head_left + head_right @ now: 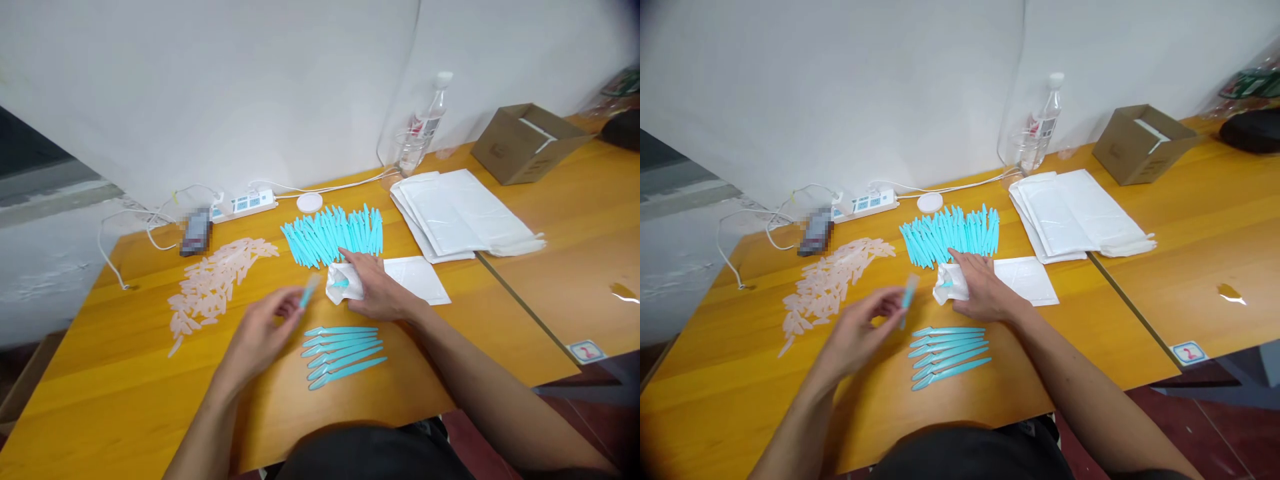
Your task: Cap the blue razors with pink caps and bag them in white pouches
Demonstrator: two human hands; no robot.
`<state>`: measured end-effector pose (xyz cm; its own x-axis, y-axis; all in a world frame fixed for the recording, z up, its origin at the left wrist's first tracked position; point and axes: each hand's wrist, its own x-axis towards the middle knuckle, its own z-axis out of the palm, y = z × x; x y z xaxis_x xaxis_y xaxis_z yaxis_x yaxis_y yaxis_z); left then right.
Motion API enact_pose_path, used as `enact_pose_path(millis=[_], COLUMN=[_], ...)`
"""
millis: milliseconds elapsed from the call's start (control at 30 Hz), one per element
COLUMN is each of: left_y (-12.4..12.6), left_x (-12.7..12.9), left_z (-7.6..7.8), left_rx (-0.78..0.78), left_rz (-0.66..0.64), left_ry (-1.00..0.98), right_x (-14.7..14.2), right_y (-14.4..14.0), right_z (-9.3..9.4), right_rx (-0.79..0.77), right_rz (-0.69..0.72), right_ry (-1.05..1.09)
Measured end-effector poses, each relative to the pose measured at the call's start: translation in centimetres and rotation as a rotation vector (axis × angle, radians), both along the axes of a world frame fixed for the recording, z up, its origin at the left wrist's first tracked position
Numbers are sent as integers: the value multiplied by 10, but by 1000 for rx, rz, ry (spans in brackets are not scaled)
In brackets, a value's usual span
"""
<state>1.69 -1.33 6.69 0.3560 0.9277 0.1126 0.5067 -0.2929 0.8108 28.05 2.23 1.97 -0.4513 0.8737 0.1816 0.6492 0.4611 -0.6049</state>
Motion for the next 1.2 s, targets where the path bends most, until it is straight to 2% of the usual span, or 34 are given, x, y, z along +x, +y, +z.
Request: enact_pose_path(millis=[100, 167, 267, 467, 533, 600, 700, 800, 900, 967, 1067, 1133, 1200], left_y=[0, 3, 7, 7, 6, 5, 5, 6, 6, 5, 7, 9, 10], left_x=[-10, -2, 17, 50, 56, 55, 41, 25, 28, 40, 53, 47, 34], left_z=[5, 2, -9, -32, -35, -37, -38, -41, -42, -39, -32, -31, -32], left_rx=[-83, -119, -141, -235, -293, -333, -342, -350, -341, -263, -70, -9, -20], left_rz=[333, 434, 498, 525, 507, 433, 353, 417, 430, 357, 136, 28, 5], left_ry=[-394, -562, -674, -738, -726, -660, -518, -472, -447, -374, -191, -126, -137], right_x=[-3, -6, -9, -13, -14, -14, -13, -13, -16, -17, -17, -14, -12], right_y=[-1, -3, -5, -6, -5, -5, -5, -5, -6, -7, -7, -6, -5], right_z=[-1, -2, -3, -3, -4, -4, -5, -3, -1, -1, -2, -4, -4], right_rx=[-12, -7, 0, 18, 20, 18, 6, 4, 9, 19, 49, 58, 44], right_rz=[20, 36, 47, 53, 48, 46, 53, 65, 71, 84, 86, 71, 64], right_ry=[9, 18, 22, 37, 42, 46, 54, 62, 64, 58, 62, 81, 102])
